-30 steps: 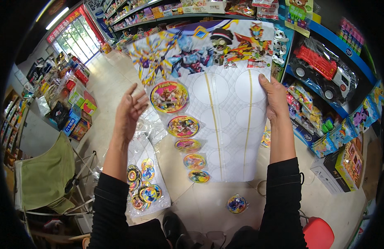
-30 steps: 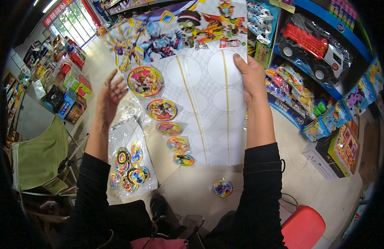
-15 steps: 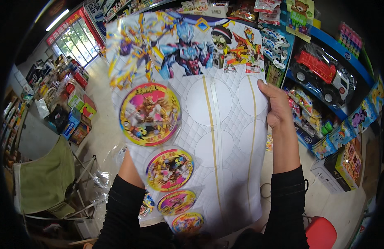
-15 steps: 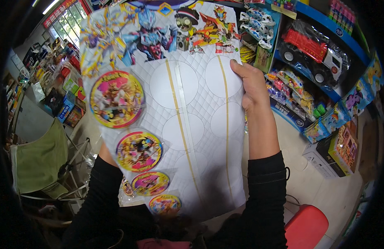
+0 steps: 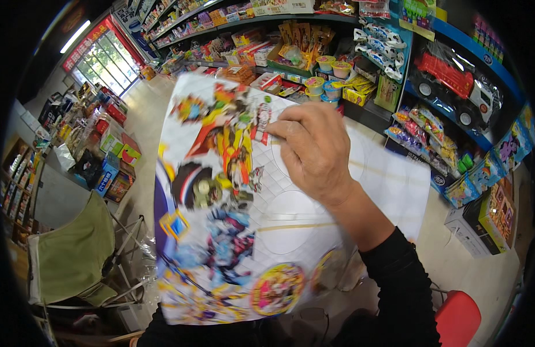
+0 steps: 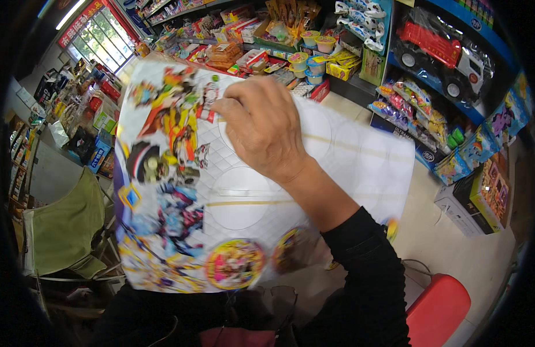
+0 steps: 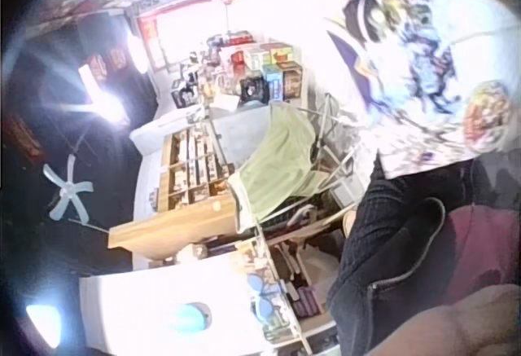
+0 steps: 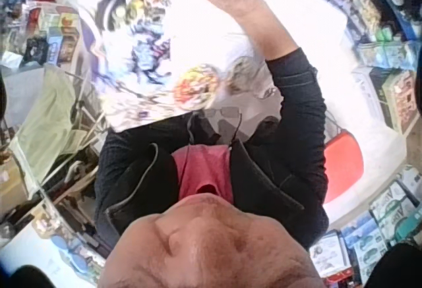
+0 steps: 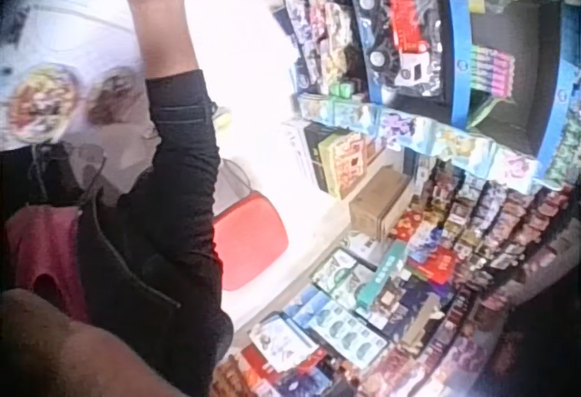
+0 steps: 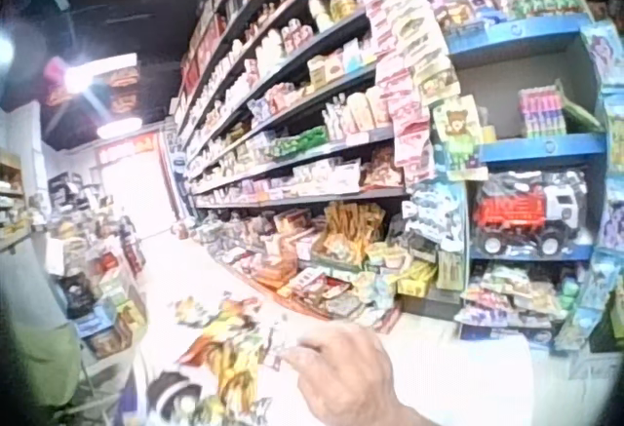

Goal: The person assembles a large kite by attaching circular printed discs to a white sheet using clear tape. They repeatedly pick up discs, position them on the sheet, and secure them with tape, working in rows across the surface.

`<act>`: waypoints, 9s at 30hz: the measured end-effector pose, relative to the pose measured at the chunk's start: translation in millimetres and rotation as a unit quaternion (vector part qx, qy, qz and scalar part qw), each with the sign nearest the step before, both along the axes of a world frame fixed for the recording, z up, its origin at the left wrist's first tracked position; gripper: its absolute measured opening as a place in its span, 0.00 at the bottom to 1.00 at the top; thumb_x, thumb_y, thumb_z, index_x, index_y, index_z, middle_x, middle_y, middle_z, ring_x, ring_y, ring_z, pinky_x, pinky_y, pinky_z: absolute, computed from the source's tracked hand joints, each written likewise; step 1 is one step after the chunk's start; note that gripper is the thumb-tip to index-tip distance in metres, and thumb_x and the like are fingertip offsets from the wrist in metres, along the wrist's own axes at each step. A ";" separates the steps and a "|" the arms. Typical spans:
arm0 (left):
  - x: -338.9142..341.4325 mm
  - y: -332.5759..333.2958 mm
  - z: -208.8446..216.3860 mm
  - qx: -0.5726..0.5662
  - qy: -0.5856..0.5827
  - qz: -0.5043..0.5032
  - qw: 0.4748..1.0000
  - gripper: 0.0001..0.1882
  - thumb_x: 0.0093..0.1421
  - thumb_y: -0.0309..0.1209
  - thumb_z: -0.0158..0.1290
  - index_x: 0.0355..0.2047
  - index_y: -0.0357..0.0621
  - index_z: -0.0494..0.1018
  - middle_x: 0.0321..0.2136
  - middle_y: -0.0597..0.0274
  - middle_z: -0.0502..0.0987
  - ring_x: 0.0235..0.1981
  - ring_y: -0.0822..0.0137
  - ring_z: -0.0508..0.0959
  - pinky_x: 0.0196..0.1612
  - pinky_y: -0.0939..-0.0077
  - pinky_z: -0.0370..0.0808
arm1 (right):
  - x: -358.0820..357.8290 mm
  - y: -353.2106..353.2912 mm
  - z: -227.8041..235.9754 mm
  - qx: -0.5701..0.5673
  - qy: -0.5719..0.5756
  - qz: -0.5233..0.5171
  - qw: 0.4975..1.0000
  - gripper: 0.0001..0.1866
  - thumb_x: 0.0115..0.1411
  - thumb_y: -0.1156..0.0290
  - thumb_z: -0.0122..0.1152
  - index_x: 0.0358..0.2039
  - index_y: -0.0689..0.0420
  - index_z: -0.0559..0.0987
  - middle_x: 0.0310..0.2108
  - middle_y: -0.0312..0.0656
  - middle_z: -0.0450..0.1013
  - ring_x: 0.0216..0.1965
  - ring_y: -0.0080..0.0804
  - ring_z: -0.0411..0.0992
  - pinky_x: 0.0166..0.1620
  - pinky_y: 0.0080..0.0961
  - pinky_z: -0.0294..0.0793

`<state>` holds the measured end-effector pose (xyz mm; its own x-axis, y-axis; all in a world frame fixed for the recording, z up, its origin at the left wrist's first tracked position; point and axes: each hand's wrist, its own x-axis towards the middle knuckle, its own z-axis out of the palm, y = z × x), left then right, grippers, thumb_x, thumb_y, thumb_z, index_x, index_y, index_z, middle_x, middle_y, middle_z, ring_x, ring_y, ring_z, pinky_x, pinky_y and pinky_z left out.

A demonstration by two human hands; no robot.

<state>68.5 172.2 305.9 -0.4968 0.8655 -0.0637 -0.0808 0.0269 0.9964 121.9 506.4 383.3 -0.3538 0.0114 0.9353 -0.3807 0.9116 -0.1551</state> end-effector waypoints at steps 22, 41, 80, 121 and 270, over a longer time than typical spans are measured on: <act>-15.6 112.4 25.8 0.330 -0.312 -0.112 0.884 0.27 0.71 0.44 0.39 0.64 0.42 0.62 0.62 0.47 0.67 0.60 0.50 0.70 0.64 0.50 0.67 | -14.4 7.1 30.6 -0.195 0.116 -0.163 0.960 0.34 0.65 0.46 0.54 0.61 0.59 0.70 0.63 0.57 0.61 0.64 0.54 0.56 0.64 0.51 0.51; -32.0 163.0 49.4 0.249 -0.258 0.047 0.932 0.30 0.70 0.48 0.40 0.64 0.40 0.61 0.62 0.46 0.67 0.61 0.47 0.69 0.63 0.47 0.68 | 2.1 1.4 59.5 -0.139 0.103 -0.189 0.967 0.46 0.50 0.36 0.65 0.61 0.55 0.70 0.65 0.57 0.59 0.67 0.56 0.52 0.63 0.67 0.46; -208.5 145.4 -113.2 -0.236 -0.075 0.178 0.952 0.31 0.68 0.53 0.43 0.55 0.36 0.69 0.53 0.49 0.75 0.50 0.60 0.77 0.46 0.62 0.77 | -65.0 -13.6 -223.0 -0.226 -0.336 -0.185 0.896 0.24 0.62 0.57 0.54 0.52 0.62 0.76 0.54 0.54 0.72 0.58 0.56 0.67 0.59 0.53 0.65; -65.1 157.2 -342.3 -0.235 0.506 -0.037 0.829 0.35 0.53 0.50 0.63 0.62 0.70 0.69 0.70 0.57 0.56 0.71 0.50 0.54 0.69 0.40 0.49 | -2.0 -17.9 -418.7 -0.124 -0.478 -0.067 0.867 0.05 0.54 0.72 0.64 0.33 0.49 0.78 0.30 0.37 0.71 0.32 0.40 0.75 0.32 0.36 0.74; -64.6 154.0 -342.7 -0.236 0.521 -0.033 0.819 0.35 0.55 0.53 0.58 0.63 0.67 0.68 0.70 0.57 0.55 0.71 0.55 0.53 0.69 0.44 0.48 | -2.5 -3.4 -419.0 -0.144 -0.503 -0.015 0.852 0.07 0.55 0.72 0.66 0.33 0.54 0.76 0.33 0.41 0.73 0.36 0.44 0.75 0.37 0.39 0.74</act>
<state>3.9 326.2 -36.7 -0.4476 0.8937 0.0294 0.8246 0.3998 0.4003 119.4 503.0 -35.7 -0.9703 0.2121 0.1162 0.0996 0.7881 -0.6074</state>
